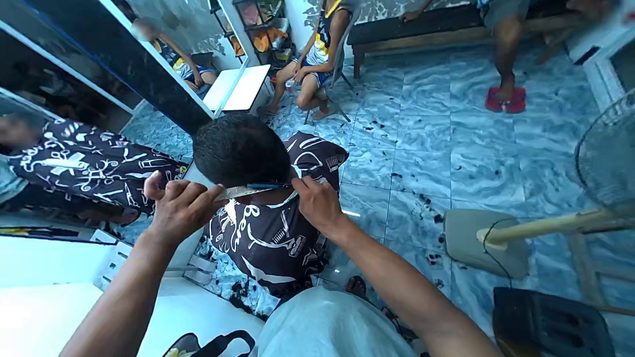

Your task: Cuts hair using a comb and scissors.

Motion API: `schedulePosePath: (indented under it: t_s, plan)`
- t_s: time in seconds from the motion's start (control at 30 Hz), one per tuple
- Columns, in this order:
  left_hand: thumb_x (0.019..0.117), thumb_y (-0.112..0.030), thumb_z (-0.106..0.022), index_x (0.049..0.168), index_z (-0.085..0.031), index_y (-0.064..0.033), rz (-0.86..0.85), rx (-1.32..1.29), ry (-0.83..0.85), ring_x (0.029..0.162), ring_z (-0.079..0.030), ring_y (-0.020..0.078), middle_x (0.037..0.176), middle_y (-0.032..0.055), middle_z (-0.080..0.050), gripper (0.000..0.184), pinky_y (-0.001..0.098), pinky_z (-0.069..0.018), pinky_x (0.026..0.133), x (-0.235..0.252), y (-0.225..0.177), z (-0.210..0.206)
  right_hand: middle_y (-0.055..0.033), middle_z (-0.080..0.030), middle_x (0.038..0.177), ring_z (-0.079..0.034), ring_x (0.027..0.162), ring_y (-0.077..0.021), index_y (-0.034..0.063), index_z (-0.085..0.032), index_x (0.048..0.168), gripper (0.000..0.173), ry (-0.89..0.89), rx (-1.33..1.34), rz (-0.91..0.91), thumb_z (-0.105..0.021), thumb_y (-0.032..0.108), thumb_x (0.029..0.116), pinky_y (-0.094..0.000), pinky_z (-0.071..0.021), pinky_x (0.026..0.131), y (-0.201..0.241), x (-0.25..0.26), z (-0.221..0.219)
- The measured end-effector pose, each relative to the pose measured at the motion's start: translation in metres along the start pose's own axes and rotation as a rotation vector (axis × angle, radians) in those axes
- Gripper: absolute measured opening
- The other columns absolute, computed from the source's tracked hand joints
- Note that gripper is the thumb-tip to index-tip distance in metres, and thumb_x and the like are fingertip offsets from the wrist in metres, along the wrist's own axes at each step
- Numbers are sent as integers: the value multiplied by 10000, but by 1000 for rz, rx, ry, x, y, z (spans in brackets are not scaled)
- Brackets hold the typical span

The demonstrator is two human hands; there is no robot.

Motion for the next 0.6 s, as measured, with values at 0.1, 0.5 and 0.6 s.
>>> schedulePosePath:
  t_s: [0.1, 0.5, 0.6]
  plan:
    - [1026, -386, -608, 1209, -716, -117, 209, -30, -123, 949, -609, 366, 895, 160, -662, 343, 647, -267, 1091, 13, 11, 14, -143, -706, 1120, -719, 855, -322, 88, -691, 1236, 312, 104, 155, -167, -620, 98, 932, -524, -591, 685, -6, 3, 18]
    - [1057, -264, -556, 1233, -599, 45, 770, -177, -446, 1019, -630, 262, 1075, 200, -661, 357, 483, -462, 1000, -23, 19, 4, -149, -648, 1065, -712, 903, -333, 54, -456, 1277, 290, -47, 1087, -1055, -556, 75, 1005, -530, -615, 629, -130, -75, 77]
    - [1094, -298, -481, 1284, -454, -86, 967, -498, -667, 835, -584, 32, 1043, -34, -581, 286, 262, -526, 735, 11, -54, 21, -14, -589, 619, -626, 528, -165, 82, -512, 836, 237, -44, 990, -906, -586, 209, 1022, -363, -589, 513, -121, -95, 80]
Point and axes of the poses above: each hand's wrist, its own x-axis towards the middle knuckle, its own z-axis out of the back of the hand, y = z × x, the point moved 3 cm from there along x, towards the middle knuckle
